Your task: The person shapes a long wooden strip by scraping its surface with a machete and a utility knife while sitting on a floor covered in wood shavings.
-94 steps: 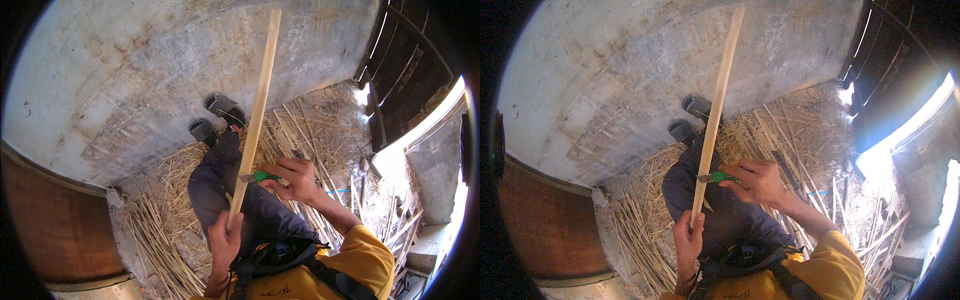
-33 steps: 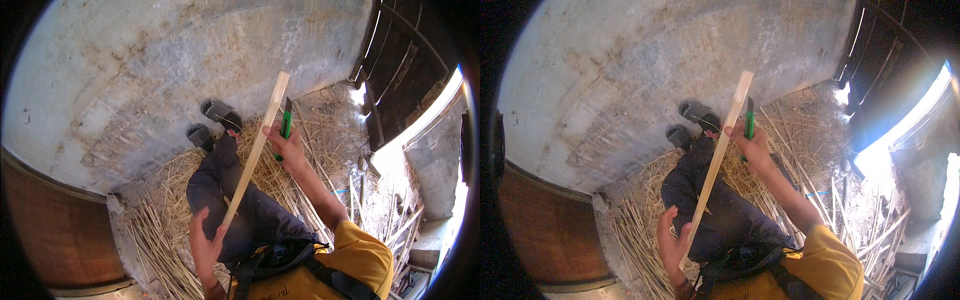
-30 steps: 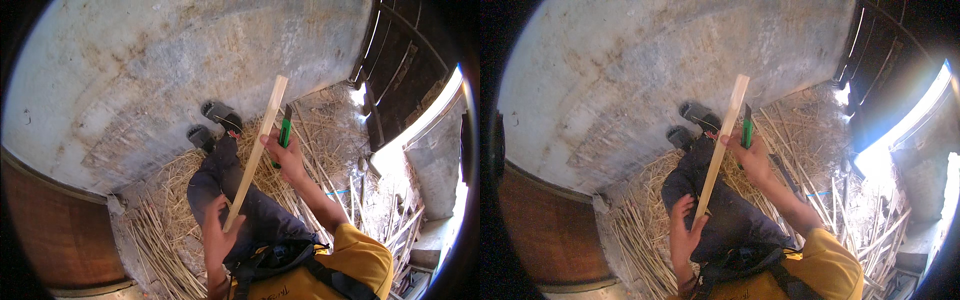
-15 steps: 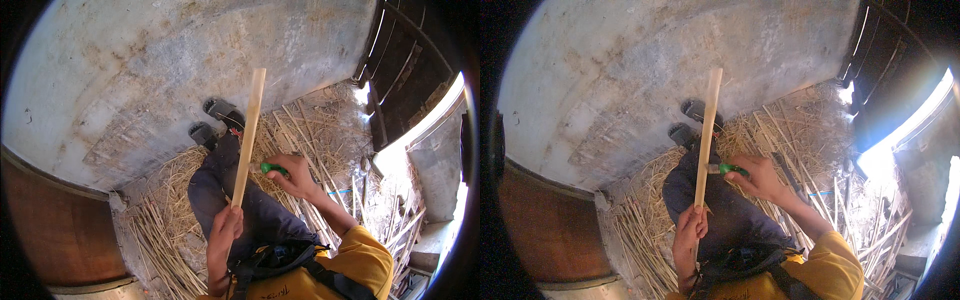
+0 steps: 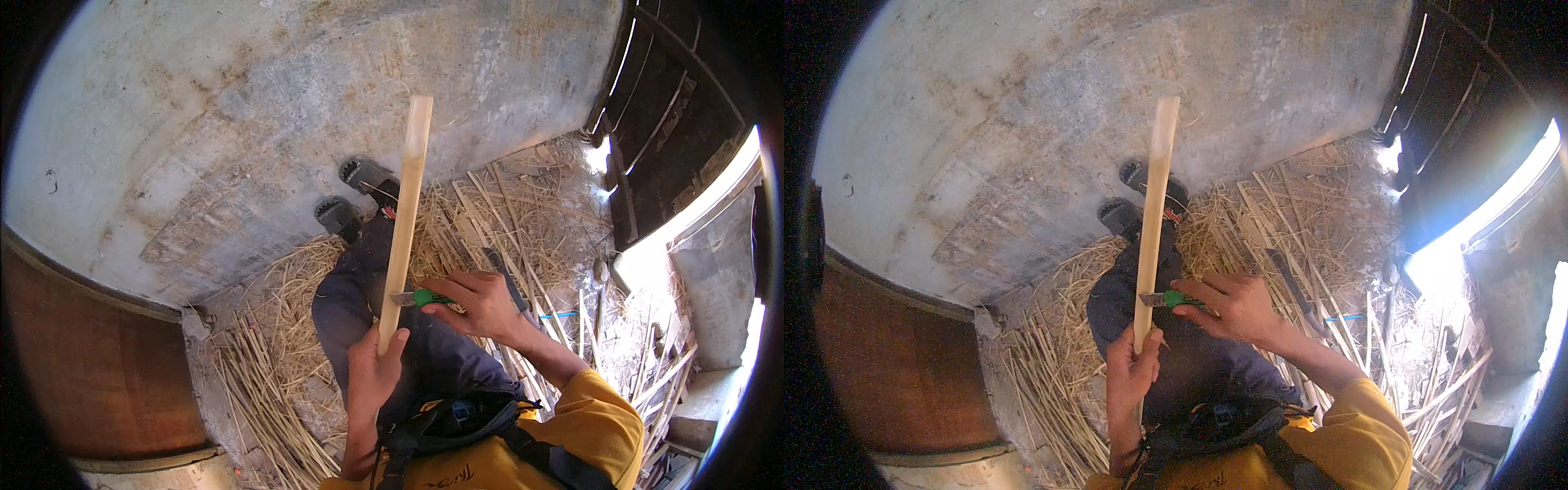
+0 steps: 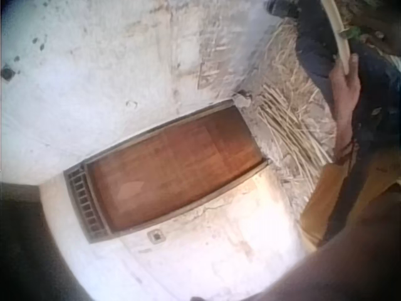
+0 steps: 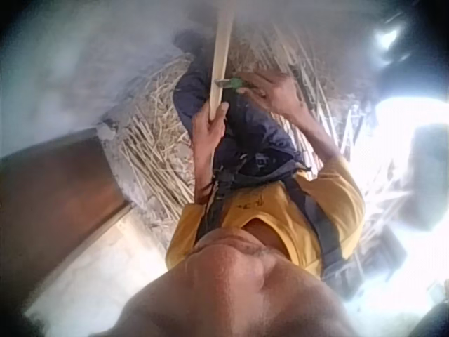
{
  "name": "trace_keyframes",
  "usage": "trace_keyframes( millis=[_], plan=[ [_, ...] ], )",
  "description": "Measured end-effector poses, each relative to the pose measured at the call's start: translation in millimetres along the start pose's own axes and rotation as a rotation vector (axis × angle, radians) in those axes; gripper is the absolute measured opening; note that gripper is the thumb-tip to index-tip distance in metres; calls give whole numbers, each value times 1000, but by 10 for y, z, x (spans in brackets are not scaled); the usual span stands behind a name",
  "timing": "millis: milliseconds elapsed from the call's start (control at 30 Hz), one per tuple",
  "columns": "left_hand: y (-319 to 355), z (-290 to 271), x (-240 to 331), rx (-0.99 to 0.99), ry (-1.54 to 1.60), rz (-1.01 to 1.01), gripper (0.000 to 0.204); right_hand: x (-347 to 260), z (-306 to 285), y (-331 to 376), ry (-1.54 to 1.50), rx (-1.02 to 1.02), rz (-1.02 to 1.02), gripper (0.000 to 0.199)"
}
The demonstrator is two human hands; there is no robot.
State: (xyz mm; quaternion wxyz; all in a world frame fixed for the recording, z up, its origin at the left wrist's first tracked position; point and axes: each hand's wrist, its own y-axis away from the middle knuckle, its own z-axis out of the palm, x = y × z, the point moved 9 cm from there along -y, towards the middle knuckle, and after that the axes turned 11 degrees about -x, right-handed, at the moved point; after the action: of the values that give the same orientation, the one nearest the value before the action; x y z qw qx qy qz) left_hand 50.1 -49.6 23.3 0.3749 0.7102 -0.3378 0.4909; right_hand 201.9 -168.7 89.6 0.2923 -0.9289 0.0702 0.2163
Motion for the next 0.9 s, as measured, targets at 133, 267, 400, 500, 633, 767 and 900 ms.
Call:
trace_keyframes(
  millis=[133,267,400,500,633,767,900],
  plan=[
    [4,22,51,-5,-46,35,22,-2,9,11,10,-11,-12,37],
    [6,6,134,28,-165,60,24,-14,-13,6,7,15,-36,37],
    [26,13,237,32,-225,75,25,-34,-69,-10,45,35,-29,38],
    [37,25,164,18,-212,25,27,-14,-103,-11,84,47,-2,37],
    [76,32,100,6,-213,3,29,42,-102,-10,83,49,16,37],
    [171,43,-41,4,-242,11,31,313,-188,-44,106,79,149,35],
    [341,74,-188,-10,-250,31,33,761,-312,-62,42,240,245,33]
  ],
)
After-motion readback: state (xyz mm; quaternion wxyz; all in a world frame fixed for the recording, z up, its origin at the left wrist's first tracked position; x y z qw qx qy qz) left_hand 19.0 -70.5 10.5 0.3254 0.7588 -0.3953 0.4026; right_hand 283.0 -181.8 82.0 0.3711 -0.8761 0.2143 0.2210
